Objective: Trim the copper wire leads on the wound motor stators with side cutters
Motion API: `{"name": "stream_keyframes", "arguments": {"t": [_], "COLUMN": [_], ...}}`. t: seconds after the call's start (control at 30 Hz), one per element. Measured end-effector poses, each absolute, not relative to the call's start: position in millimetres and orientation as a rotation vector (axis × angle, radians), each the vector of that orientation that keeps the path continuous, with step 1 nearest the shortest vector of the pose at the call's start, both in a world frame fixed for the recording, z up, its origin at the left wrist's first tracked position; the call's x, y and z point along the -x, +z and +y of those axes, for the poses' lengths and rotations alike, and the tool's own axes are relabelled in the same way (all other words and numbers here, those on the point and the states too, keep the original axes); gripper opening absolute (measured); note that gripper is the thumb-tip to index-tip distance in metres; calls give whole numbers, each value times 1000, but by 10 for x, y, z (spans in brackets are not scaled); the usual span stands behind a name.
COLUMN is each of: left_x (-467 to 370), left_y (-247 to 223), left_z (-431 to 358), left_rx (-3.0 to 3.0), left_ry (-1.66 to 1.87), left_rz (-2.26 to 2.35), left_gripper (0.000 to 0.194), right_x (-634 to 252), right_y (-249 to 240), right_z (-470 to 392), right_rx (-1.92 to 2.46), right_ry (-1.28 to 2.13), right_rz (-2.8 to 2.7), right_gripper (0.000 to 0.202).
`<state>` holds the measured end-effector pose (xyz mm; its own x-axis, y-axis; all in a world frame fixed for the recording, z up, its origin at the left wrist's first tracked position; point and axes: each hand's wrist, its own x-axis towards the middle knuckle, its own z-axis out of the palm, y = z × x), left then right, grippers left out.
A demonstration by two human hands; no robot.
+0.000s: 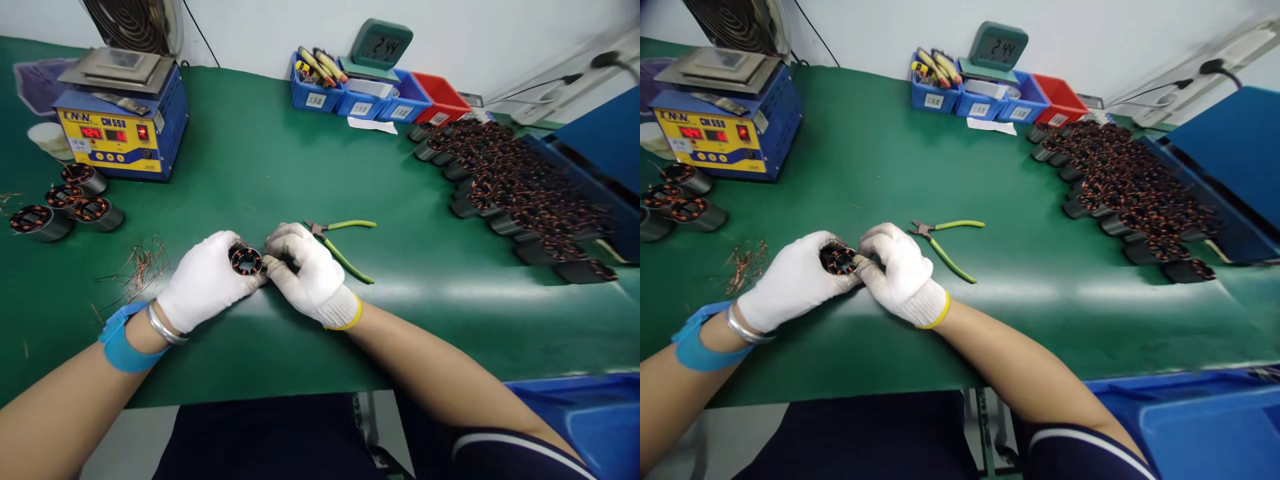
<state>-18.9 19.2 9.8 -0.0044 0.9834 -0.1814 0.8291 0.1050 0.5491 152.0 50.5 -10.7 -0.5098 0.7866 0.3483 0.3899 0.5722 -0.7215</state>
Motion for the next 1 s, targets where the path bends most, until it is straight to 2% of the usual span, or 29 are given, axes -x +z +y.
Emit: {"name": "stream_keyframes", "arguments": {"t": [0.23,0.3,0.33,0.43,0.5,0.57,0.67,0.73,0.83,1.0], "left_x": [216,260,284,343,360,354,312,276,239,224], "left_y": [103,95,94,112,140,165,174,167,162,173], "left_z": [200,200,197,180,175,181,200,210,216,219], "left_rx": [-1837,-1842,-1833,-1764,-1702,-1657,-1672,-1733,-1801,-1814], "left_ry": [318,314,321,349,342,317,269,239,207,237], "left_rz": [1806,1750,1734,1771,1818,1839,1891,1922,1895,1862], "left_gripper": [26,32,42,90,101,83,46,32,27,23], "right_x": [-1527,-1583,-1629,-1727,-1675,-1528,-1302,-1255,-1338,-1454], "right_y": [-93,-51,-28,25,29,6,-50,-82,-113,-143], "right_z": [643,723,760,815,787,725,646,622,594,568], "right_rx": [1367,1380,1348,1209,1202,1186,1061,956,916,1170], "right_ry": [775,891,1039,1530,1502,1262,1019,909,856,1113], "right_rz": [-2224,-2303,-2296,-2100,-2079,-2179,-2253,-2257,-2176,-1894], "right_gripper": [12,11,16,40,46,43,19,12,13,14]}}
